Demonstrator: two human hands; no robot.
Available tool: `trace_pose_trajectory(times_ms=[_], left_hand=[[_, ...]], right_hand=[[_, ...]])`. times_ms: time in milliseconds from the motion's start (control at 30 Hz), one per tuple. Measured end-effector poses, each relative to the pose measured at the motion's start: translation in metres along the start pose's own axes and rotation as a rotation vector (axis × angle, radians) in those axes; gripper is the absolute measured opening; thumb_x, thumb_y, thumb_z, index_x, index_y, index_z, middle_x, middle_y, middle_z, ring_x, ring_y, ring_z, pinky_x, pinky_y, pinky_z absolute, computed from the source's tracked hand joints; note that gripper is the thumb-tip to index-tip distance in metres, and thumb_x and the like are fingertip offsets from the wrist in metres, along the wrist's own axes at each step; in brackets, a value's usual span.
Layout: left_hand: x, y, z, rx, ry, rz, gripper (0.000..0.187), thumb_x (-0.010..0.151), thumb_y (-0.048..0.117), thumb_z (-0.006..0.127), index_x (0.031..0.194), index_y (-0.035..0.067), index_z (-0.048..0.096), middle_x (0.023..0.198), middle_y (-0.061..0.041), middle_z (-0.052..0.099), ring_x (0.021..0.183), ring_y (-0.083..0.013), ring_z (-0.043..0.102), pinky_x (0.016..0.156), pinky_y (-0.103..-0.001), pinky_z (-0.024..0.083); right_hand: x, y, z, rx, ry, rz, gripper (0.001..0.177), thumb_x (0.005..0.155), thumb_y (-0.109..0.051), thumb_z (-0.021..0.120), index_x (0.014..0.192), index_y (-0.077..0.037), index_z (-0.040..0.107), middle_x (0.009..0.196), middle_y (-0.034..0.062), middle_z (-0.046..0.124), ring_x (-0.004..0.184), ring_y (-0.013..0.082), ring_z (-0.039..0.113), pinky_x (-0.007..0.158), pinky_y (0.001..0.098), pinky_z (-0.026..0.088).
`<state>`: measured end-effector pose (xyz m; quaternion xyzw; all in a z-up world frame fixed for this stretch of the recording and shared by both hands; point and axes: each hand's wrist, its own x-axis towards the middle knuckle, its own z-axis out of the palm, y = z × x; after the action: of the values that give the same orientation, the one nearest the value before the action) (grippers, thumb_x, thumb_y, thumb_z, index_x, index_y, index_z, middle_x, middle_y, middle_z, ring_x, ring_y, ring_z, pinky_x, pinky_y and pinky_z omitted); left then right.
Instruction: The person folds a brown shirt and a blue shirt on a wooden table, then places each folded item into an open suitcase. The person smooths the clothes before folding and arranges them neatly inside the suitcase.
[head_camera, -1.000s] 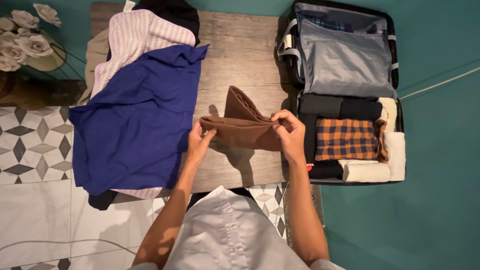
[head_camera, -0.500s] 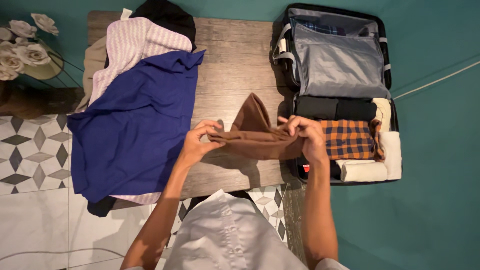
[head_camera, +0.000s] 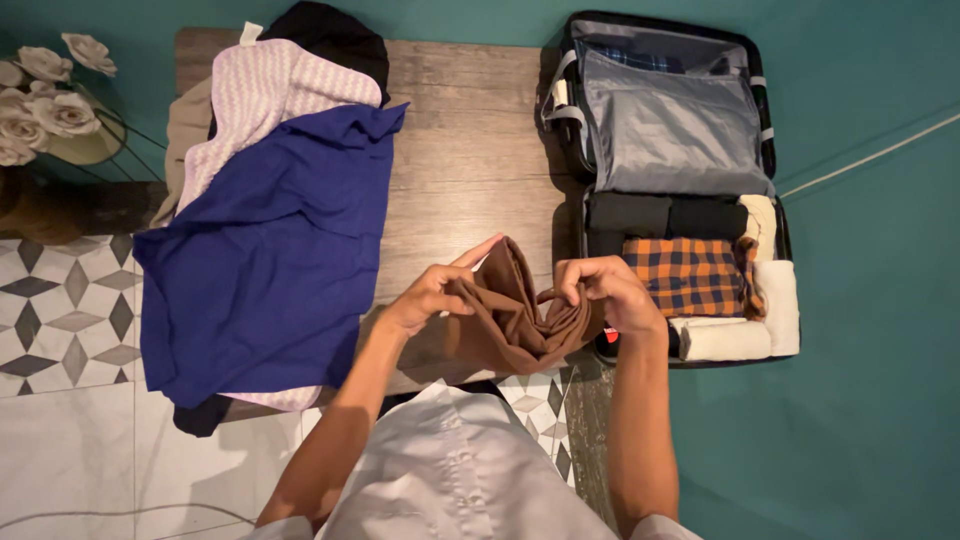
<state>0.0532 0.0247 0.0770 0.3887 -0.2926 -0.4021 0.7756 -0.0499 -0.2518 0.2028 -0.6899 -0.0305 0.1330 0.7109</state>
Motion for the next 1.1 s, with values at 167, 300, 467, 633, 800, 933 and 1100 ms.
trace_pose_trajectory(times_ms=[167, 300, 467, 633, 800, 933, 1100], left_hand=[[0.008, -0.008, 0.006, -0.136, -0.002, -0.053, 0.018, 0.070, 0.012, 0.074, 0.084, 0.002, 0.070, 0.169, -0.012, 0.033, 0.136, -0.0188, 0.051, 0.112, -0.031, 0.035], [0.005, -0.019, 0.003, -0.017, 0.104, -0.005, 0.014, 0.075, 0.010, 0.078, 0.082, 0.001, 0.069, 0.140, -0.018, 0.063, 0.114, -0.0187, 0.059, 0.101, -0.030, 0.043], [-0.007, -0.018, 0.000, 0.362, 0.391, 0.224, 0.017, 0.075, 0.004, 0.085, 0.086, 0.000, 0.072, 0.114, -0.013, 0.066, 0.104, -0.0184, 0.060, 0.092, -0.032, 0.046], [-0.015, -0.002, 0.004, 0.403, 0.575, 0.439, 0.018, 0.077, -0.007, 0.082, 0.092, -0.001, 0.073, 0.113, -0.012, 0.071, 0.104, -0.0157, 0.066, 0.092, -0.029, 0.052], [-0.018, 0.007, 0.012, 0.405, 0.615, 0.384, 0.025, 0.079, -0.011, 0.082, 0.101, -0.002, 0.074, 0.105, -0.010, 0.074, 0.090, -0.0134, 0.067, 0.084, -0.027, 0.054], [-0.017, 0.018, 0.022, 0.377, 0.599, 0.311, 0.055, 0.078, -0.006, 0.081, 0.130, 0.003, 0.067, 0.096, -0.002, 0.066, 0.089, -0.0093, 0.063, 0.084, -0.027, 0.054], [-0.019, 0.019, 0.014, 0.848, 0.605, 0.172, 0.048, 0.079, 0.000, 0.083, 0.126, 0.007, 0.074, 0.088, -0.005, 0.065, 0.076, -0.0134, 0.059, 0.074, -0.027, 0.052]], right_hand=[[-0.003, 0.000, 0.000, 0.012, -0.028, 0.009, 0.025, 0.069, -0.021, 0.050, 0.071, 0.004, 0.056, 0.077, 0.0112, 0.057, 0.075, 0.0205, 0.052, 0.073, 0.0300, 0.040], [-0.008, 0.007, -0.008, 0.037, 0.018, 0.007, 0.024, 0.071, -0.020, 0.050, 0.073, 0.003, 0.056, 0.079, 0.0105, 0.056, 0.077, 0.0203, 0.050, 0.074, 0.0306, 0.041], [-0.017, 0.023, -0.023, 0.086, 0.198, -0.080, 0.020, 0.078, -0.014, 0.049, 0.085, 0.002, 0.059, 0.091, 0.0083, 0.058, 0.089, 0.0181, 0.053, 0.084, 0.0287, 0.043], [-0.020, 0.035, -0.029, 0.236, 0.462, -0.095, 0.028, 0.088, -0.004, 0.047, 0.110, 0.002, 0.063, 0.108, 0.0093, 0.065, 0.100, 0.0154, 0.062, 0.091, 0.0280, 0.048], [-0.015, 0.033, -0.019, 0.142, 0.519, -0.073, 0.040, 0.092, 0.001, 0.041, 0.124, 0.006, 0.064, 0.116, 0.0101, 0.069, 0.107, 0.0145, 0.066, 0.097, 0.0273, 0.051], [-0.016, 0.028, -0.016, -0.060, 0.548, 0.000, 0.039, 0.097, 0.002, 0.046, 0.129, 0.003, 0.069, 0.108, 0.0015, 0.060, 0.087, 0.0110, 0.049, 0.077, 0.0255, 0.038], [-0.011, 0.039, -0.012, -0.416, 0.412, -0.081, 0.034, 0.095, -0.003, 0.069, 0.129, -0.002, 0.069, 0.098, -0.0014, 0.053, 0.088, 0.0088, 0.051, 0.079, 0.0248, 0.044]])
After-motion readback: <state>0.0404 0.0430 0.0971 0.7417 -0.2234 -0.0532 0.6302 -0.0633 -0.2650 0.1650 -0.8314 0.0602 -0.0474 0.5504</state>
